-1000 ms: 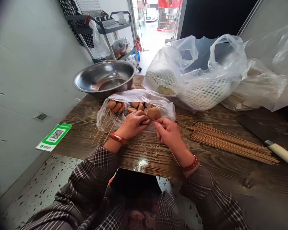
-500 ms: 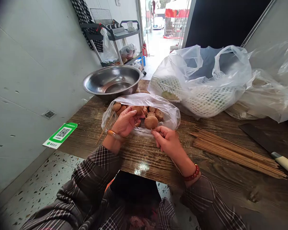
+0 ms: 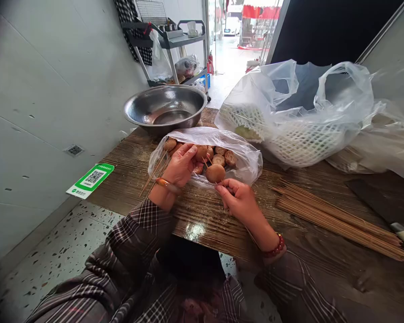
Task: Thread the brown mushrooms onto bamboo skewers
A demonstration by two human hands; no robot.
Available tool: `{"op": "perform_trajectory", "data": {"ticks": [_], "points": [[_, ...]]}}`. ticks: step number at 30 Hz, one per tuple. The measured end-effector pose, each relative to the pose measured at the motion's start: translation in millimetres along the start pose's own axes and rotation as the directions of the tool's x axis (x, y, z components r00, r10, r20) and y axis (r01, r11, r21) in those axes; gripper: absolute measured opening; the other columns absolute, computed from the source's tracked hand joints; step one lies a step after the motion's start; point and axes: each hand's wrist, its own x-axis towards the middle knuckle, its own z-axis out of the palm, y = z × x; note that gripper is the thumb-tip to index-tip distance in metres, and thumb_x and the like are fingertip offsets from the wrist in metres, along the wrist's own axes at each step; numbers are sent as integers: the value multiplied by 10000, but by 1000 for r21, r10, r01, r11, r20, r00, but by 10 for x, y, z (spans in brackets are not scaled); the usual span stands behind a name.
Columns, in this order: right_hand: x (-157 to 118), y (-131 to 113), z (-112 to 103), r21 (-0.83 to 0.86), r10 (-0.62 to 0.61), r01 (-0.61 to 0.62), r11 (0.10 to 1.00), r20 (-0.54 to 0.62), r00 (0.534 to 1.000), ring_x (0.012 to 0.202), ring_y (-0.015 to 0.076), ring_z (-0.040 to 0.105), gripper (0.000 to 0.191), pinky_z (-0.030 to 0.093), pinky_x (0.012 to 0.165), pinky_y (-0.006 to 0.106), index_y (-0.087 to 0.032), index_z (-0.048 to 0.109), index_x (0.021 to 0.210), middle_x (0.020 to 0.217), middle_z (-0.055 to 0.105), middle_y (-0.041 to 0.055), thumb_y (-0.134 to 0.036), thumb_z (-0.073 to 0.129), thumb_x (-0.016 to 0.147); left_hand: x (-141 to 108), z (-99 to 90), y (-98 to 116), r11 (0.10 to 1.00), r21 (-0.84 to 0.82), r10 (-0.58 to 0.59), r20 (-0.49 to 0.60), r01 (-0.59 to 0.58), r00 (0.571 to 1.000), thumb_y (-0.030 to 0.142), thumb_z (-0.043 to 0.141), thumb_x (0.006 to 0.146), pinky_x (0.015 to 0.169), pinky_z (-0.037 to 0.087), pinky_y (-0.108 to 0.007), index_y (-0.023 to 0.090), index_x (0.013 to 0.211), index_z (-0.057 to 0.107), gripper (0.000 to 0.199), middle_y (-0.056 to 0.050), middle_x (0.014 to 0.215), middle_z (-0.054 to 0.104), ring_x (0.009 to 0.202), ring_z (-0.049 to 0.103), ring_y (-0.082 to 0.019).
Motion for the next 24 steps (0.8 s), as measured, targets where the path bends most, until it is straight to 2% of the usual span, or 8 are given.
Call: {"op": "perform_trajectory", "data": {"ticks": [4, 10, 19, 24], "points": [[-10, 1, 9, -14, 0, 0, 1000, 2, 1000, 376, 74, 374, 371, 300, 369, 211, -187, 644, 812, 478, 497, -67, -551, 626, 883, 7, -9, -9, 1000, 17, 22, -2, -22, 1000, 384, 806, 792, 536, 468, -214, 157, 1014, 616, 370, -52, 838, 743, 632, 671, -124], [-18, 14, 20, -17, 8, -8, 1000, 20, 1000, 356, 73, 380, 349, 287, 362, 210, -189, 650, 827, 474, 498, -68, -531, 616, 890, 16, -8, -15, 996, 40, 78, -22, -77, 997, 362, 820, 758, 473, 352, -199, 143, 983, 673, 347, -59, 899, 739, 617, 634, -103], [-30, 16, 31, -5, 27, -27, 1000, 16, 1000, 348, 73, 374, 359, 275, 363, 212, -190, 657, 835, 471, 492, -71, -545, 635, 885, 4, 9, 10, 995, 59, 83, -30, -82, 996, 376, 800, 760, 463, 296, -211, 165, 865, 678, 264, -24, 781, 677, 640, 629, -124], [-31, 9, 29, -12, 27, -27, 1000, 18, 999, 346, 71, 370, 350, 274, 362, 212, -190, 649, 823, 471, 484, -73, -533, 628, 886, 3, 25, 12, 996, 41, 84, -21, -83, 996, 372, 815, 742, 459, 301, -210, 161, 900, 702, 286, -28, 789, 695, 595, 588, -103]]}}
